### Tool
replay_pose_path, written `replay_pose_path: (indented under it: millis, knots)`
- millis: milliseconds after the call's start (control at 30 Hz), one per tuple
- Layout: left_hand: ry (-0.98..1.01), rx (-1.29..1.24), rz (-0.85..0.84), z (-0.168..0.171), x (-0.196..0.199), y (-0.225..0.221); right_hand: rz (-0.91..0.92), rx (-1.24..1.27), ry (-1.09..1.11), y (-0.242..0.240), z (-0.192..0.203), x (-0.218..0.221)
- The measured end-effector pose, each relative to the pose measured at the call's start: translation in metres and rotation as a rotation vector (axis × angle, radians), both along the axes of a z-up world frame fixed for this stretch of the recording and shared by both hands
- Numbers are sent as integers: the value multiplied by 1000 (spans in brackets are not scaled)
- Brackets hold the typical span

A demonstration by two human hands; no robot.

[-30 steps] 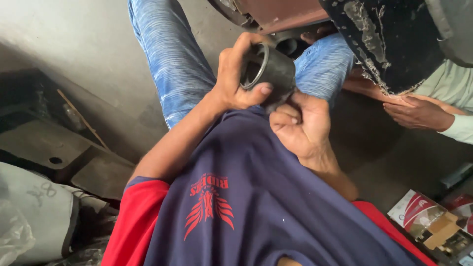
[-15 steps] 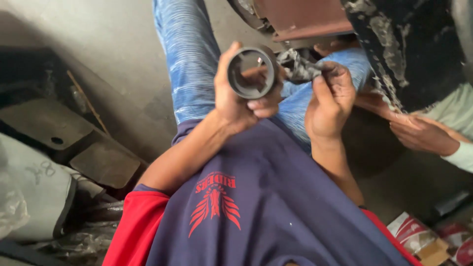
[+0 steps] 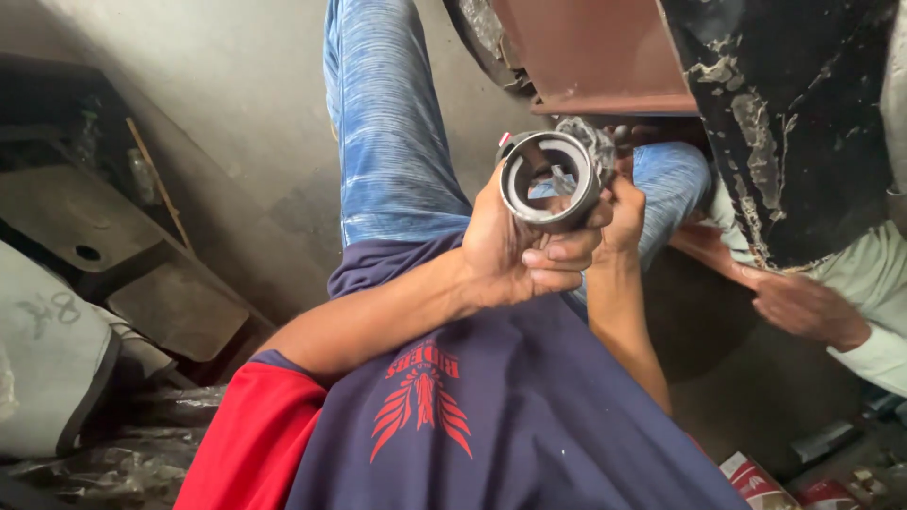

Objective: Cleaning and inspecting motorcycle starter motor components and housing with a cloth.

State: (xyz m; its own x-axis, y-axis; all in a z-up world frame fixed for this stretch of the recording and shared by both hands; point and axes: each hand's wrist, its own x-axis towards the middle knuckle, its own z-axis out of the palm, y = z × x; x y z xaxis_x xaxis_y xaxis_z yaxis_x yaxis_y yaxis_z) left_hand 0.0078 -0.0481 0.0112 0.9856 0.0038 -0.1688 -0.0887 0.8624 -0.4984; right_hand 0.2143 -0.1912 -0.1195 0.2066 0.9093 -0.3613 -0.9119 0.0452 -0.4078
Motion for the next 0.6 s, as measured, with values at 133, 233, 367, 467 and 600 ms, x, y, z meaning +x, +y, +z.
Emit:
replay_pose_path:
  millis: [133, 233, 367, 467, 600]
  knots:
    - [-191, 77, 125, -26, 3, -15, -114, -243, -83, 11, 15, -5]
    - [-52, 77, 80, -19, 4, -13, -45, -261, -64, 23, 38, -11]
    - [55, 129, 57, -15, 4, -14, -90, -146, -177, 39, 73, -18]
    - [117, 227, 32, -17, 4, -16, -149, -124, -436, 49, 103, -17]
    - [273, 348, -58, -19, 5, -17, 23, -188, -1149, 67, 147, -16]
